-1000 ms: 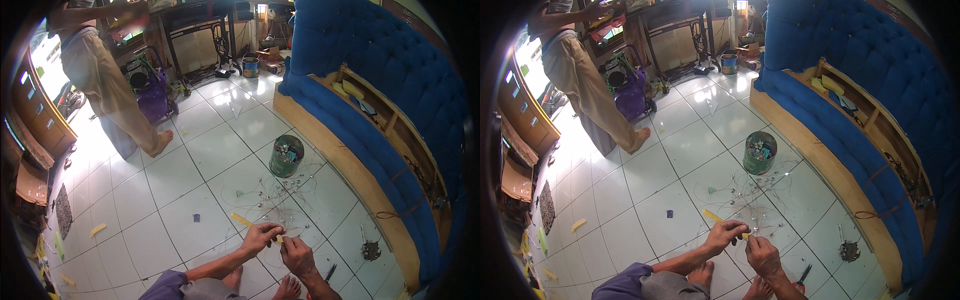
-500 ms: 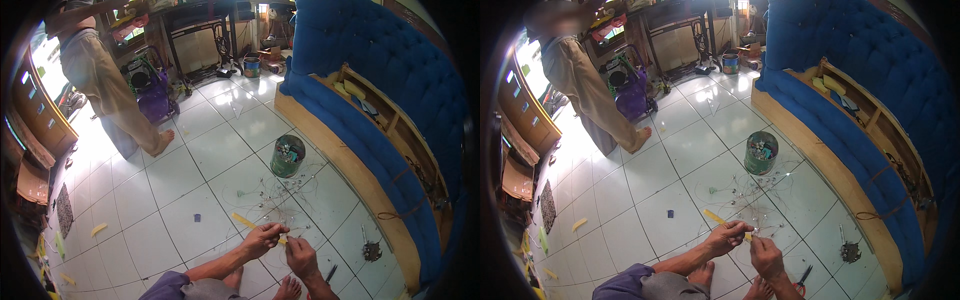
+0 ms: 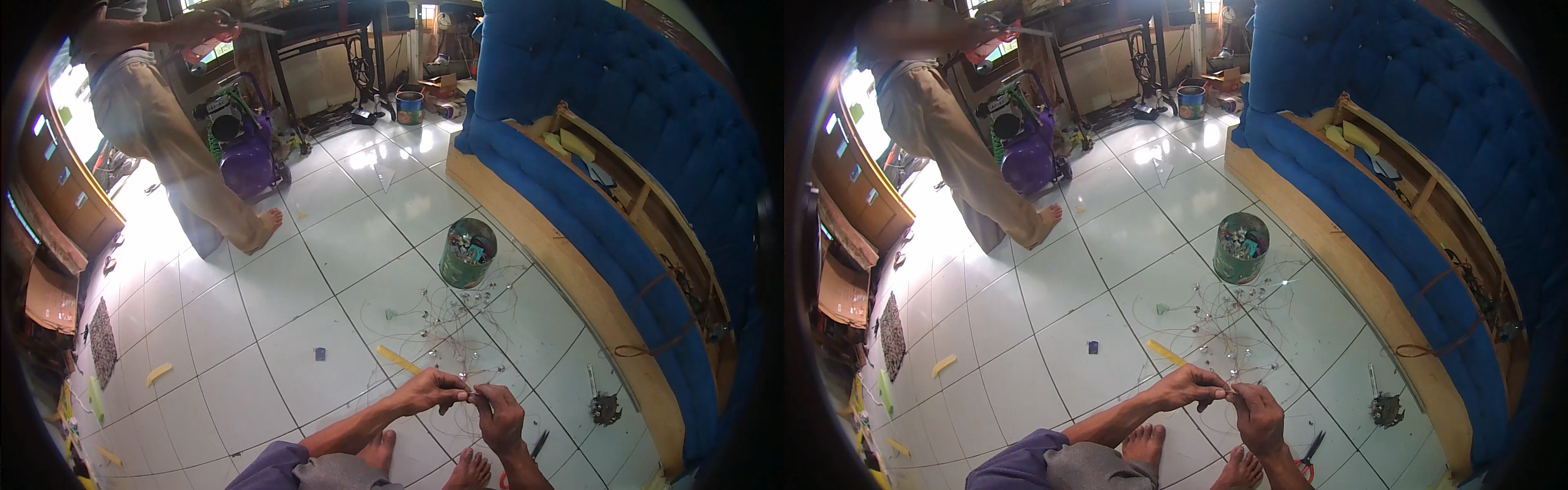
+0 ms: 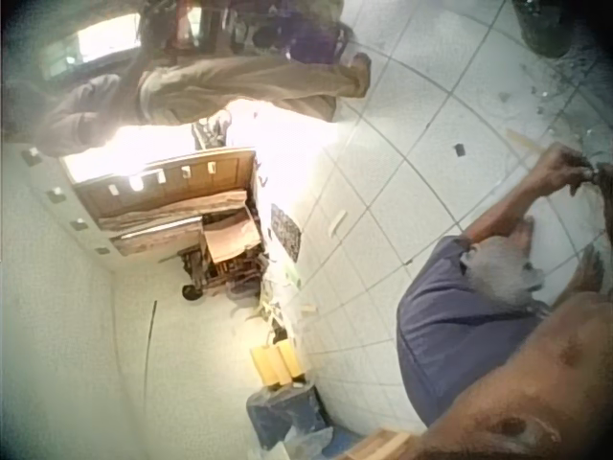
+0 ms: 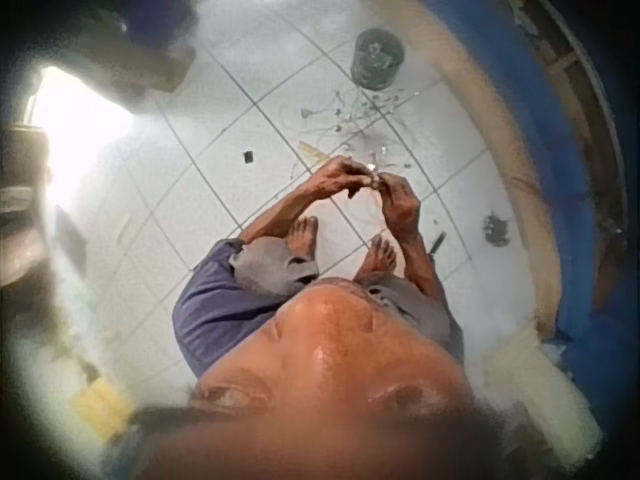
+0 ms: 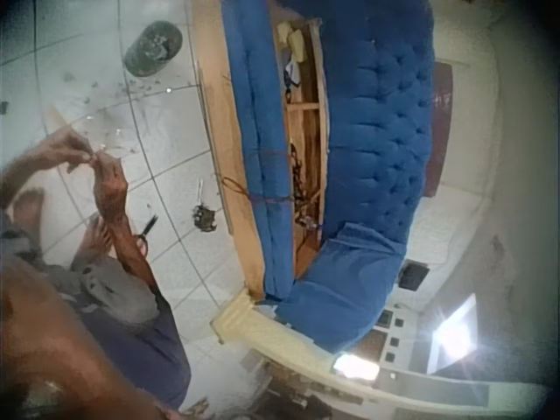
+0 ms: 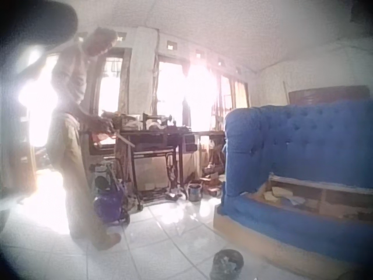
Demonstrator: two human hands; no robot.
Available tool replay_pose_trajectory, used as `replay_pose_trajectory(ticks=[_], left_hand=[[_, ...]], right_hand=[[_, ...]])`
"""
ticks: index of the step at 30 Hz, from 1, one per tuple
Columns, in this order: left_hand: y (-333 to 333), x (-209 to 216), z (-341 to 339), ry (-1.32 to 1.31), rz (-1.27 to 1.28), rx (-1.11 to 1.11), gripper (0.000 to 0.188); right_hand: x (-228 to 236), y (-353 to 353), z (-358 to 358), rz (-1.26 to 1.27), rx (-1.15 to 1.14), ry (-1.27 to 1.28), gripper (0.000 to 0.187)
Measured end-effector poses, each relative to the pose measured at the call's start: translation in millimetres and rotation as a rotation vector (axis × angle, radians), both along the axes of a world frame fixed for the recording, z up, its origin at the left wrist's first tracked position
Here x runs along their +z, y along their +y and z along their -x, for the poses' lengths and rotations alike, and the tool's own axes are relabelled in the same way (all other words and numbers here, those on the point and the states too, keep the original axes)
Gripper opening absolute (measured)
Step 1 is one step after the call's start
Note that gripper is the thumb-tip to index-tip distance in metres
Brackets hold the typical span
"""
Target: The person assembles small decorative light bulbs onto a string using a yellow plastic rod as a guide. They repeatedly pick up bulbs, thread them onto the wire, and use the rod to push them into place. A pair of scissors is visible on the floor but not used.
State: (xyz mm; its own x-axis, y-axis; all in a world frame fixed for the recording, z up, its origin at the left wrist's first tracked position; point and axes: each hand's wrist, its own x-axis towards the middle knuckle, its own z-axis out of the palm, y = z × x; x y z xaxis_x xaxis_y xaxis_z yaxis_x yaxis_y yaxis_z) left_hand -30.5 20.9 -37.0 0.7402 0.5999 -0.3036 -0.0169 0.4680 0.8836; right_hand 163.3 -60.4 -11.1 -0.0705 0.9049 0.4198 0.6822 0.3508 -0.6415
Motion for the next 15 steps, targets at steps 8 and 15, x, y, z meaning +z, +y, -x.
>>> replay_pose_trajectory(ticks=[8,15], left_hand=[[-7,-7,-3,-0.138,0.151,0.032,0.032],[-16,-11,-6,-0.170,0.049,0.081,0.026]], right_hand=[[3,-1,0,-0.080,0.026,0.098,0.013],[-7,-1,2,0.164,0.024,0.427,0.017]])
